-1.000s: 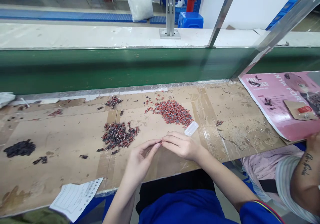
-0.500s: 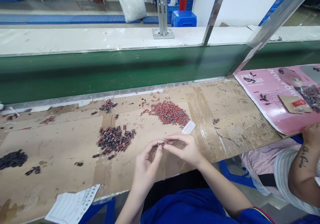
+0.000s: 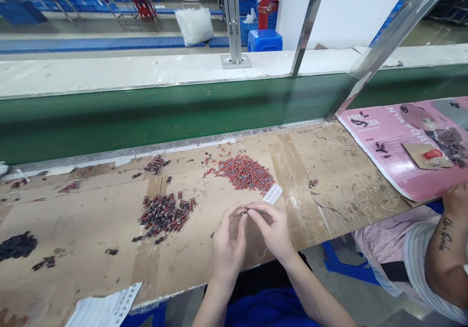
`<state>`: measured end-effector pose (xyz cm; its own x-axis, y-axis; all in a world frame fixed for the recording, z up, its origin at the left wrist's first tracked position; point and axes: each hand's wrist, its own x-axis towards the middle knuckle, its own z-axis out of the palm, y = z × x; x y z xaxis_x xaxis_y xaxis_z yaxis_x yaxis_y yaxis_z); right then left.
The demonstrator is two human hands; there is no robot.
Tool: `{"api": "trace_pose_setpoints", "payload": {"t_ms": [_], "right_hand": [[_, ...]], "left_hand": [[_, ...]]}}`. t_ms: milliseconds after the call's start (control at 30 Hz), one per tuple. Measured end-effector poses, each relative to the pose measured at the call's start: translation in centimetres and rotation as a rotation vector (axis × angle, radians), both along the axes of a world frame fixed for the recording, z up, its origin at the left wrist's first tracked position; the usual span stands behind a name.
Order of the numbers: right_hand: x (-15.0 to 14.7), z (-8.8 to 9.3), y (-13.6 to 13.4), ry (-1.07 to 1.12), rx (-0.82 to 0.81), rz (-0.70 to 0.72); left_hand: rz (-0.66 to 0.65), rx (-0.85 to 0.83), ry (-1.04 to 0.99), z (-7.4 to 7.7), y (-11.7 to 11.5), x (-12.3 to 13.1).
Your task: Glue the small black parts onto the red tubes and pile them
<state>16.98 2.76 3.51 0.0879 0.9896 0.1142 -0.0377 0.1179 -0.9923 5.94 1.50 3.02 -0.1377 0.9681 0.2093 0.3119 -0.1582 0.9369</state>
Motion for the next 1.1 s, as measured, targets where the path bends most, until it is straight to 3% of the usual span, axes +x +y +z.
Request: {"api": "trace_pose_setpoints", "payload": {"t_ms": [67,133,267,333,400,467,633,767,933,1100], "right_hand": [[1.5,-0.1,0.2,-0.121,0.004,-0.024],[3.9,-0.3,0.6,-0.264,-0.002,-0.137],[9.5,-1.0,1.7,-0.697,0.021,-0.465],[10.8,-1.1,1.9,-0.865,-0.013,-0.59],[10.5,-1.0,1.9,-0.922,-0.089,-0.601],[9.0,-0.9,2.2,-0.913,-0.159,-0.517],[5.5,-1.1,3.6,-0.898,-0.205,-0.374],[5.6,-1.1,4.2,-0.752,-0.292,-0.306],[7.0,-0.5,3.3,-0.17,-0.4,-0.161],[6.1,0.3,2.0,0.286,-0.409,-0.145]], "left_hand": [[-0.054,-0.031,0.046,0.0,0.3,-0.9],[-0.086,-0.052,0.152,-0.2,0.6,-2.4],[0.007,-0.042,0.454,-1.1,0.8,-5.9],[0.059,-0.079,0.593,-1.5,0.5,-6.7],[0.086,-0.135,0.704,-1.6,0.1,-6.7],[0.077,-0.175,0.764,-1.6,-0.2,-6.2],[0.064,-0.192,0.778,-1.9,0.0,-5.4],[-0.005,-0.157,0.669,-2.0,0.7,-5.0],[-0.149,-0.125,0.336,-2.3,1.1,-3.6],[-0.003,-0.137,0.423,-3.3,1.0,-3.7]]}}
